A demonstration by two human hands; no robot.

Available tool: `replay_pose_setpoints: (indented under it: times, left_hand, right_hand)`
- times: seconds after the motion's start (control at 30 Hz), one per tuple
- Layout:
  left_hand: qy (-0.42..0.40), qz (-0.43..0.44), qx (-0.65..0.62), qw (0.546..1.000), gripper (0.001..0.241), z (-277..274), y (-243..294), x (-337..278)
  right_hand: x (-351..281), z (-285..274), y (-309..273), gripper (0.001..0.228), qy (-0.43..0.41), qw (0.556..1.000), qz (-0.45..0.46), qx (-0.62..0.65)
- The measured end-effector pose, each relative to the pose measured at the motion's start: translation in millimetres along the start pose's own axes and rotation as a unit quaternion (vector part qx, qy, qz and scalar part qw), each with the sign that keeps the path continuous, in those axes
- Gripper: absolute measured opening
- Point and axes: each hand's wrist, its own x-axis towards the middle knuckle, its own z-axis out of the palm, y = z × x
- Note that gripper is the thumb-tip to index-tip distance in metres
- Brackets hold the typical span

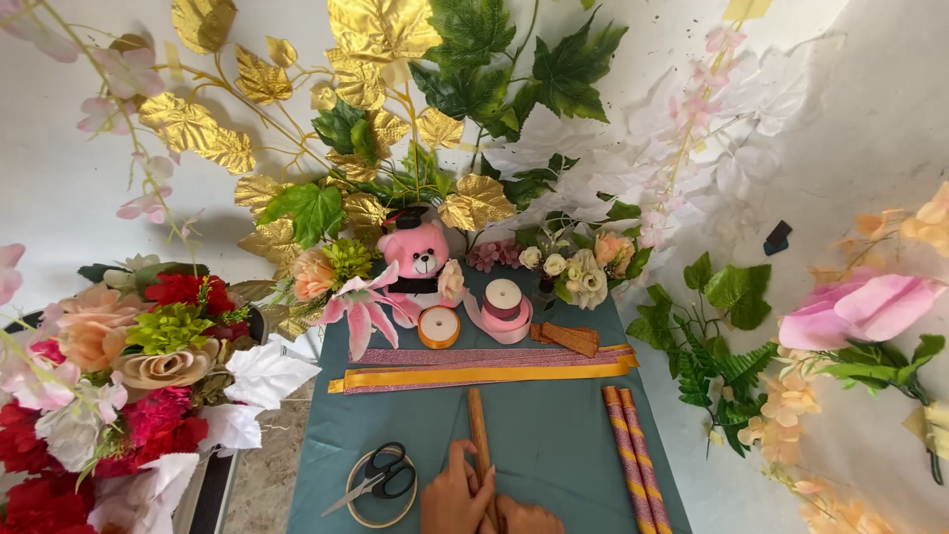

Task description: The person is preparing floral sticks by cutting tape and wrapping it around wooden poles.

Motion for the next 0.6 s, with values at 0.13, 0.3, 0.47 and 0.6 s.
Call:
replay_pose_setpoints:
  times: [0.13,0.3,0.47,0.6]
  left_hand:
    - [0.004,0.011,0.018,1.000,0.040,-6.8,10.0,-5.0]
    - [-0.018,-0.003,0.017,1.000,0.037,-23.6,33.4,-8.0]
    - [-0.020,0.018,0.014,1.000,0.034,-34.0,41.4,-15.5]
    - [-0.016,0.057,0.005,0.998,0.029,-32.6,37.6,-17.7]
  right_hand:
    - [-4.5,-26.6,-18.9,0.031,-0.013,1.000,-0.008,-0.011]
    - [-8.7,-63.5,-42.7,0.039,-0.063,0.998,-0.008,-0.006]
    - [-16.4,-87.5,-54.8,0.039,-0.066,0.998,-0.016,0.009]
    - [-16.5,-102.8,-60.5,0.036,-0.074,0.994,0.022,0.077]
